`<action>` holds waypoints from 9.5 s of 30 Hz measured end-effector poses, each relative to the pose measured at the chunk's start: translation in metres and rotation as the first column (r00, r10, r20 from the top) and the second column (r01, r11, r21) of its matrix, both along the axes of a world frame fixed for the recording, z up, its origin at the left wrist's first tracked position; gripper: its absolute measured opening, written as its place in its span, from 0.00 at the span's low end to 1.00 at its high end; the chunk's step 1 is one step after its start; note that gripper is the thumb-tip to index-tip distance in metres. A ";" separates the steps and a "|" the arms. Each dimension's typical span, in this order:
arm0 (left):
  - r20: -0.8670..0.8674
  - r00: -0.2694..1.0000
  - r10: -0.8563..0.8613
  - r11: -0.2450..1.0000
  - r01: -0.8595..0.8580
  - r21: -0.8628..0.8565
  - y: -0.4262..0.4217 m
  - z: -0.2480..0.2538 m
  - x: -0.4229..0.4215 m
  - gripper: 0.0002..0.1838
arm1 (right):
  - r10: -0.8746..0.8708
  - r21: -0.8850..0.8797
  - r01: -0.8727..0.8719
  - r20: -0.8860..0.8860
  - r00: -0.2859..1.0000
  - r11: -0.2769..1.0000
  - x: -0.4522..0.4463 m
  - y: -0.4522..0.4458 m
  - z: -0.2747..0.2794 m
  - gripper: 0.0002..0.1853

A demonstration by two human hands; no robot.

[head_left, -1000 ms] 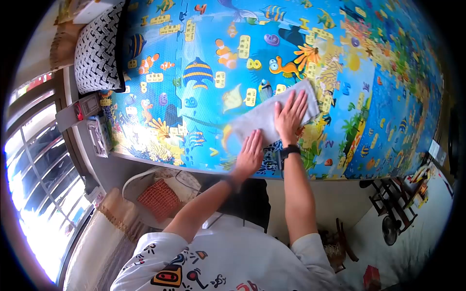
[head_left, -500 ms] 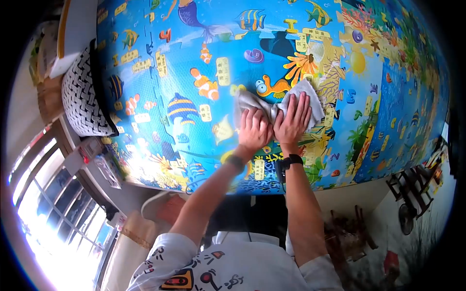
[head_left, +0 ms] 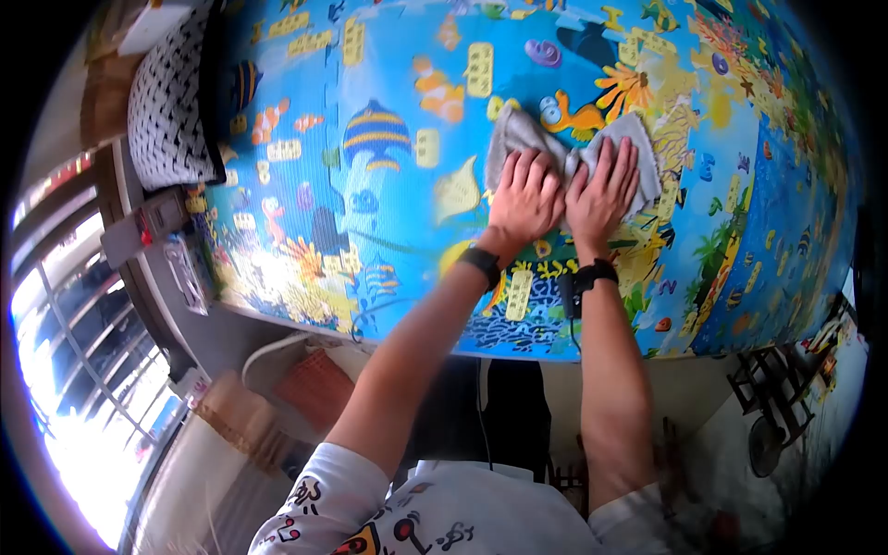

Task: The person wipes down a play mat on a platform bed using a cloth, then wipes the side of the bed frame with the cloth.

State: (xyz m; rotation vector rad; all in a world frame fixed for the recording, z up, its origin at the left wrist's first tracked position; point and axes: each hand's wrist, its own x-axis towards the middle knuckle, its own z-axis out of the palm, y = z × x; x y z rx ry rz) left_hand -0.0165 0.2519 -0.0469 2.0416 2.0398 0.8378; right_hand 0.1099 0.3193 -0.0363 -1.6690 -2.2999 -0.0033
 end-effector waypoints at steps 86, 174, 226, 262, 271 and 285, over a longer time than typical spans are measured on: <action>0.242 0.817 0.523 0.692 -0.241 -0.680 -0.265 0.066 -0.093 0.19 | -0.776 -0.898 0.128 -0.283 0.564 0.421 0.143 -0.264 0.045 0.25; -0.060 0.985 0.160 0.975 -0.167 -0.147 -0.005 0.012 -0.185 0.34 | 0.020 0.005 -0.020 0.090 0.996 1.000 -0.136 -0.002 -0.027 0.41; -0.093 0.875 0.475 0.879 -0.469 0.081 0.076 -0.030 -0.155 0.35 | 0.101 -0.164 -0.085 0.090 0.991 0.983 -0.147 0.116 -0.037 0.45; -0.112 0.955 0.273 0.943 -0.289 -0.164 -0.215 0.007 0.137 0.38 | 0.171 -0.015 -0.171 0.082 0.982 0.985 0.170 -0.199 -0.008 0.37; -0.154 0.981 0.117 0.987 -0.132 -0.091 -0.083 -0.008 0.090 0.38 | 0.159 0.043 -0.163 0.084 0.984 0.986 0.135 -0.086 -0.016 0.35; -0.181 0.983 -0.019 1.000 0.022 0.016 0.127 -0.027 0.026 0.38 | 0.275 0.121 -0.277 0.032 0.961 0.953 0.090 0.114 -0.037 0.30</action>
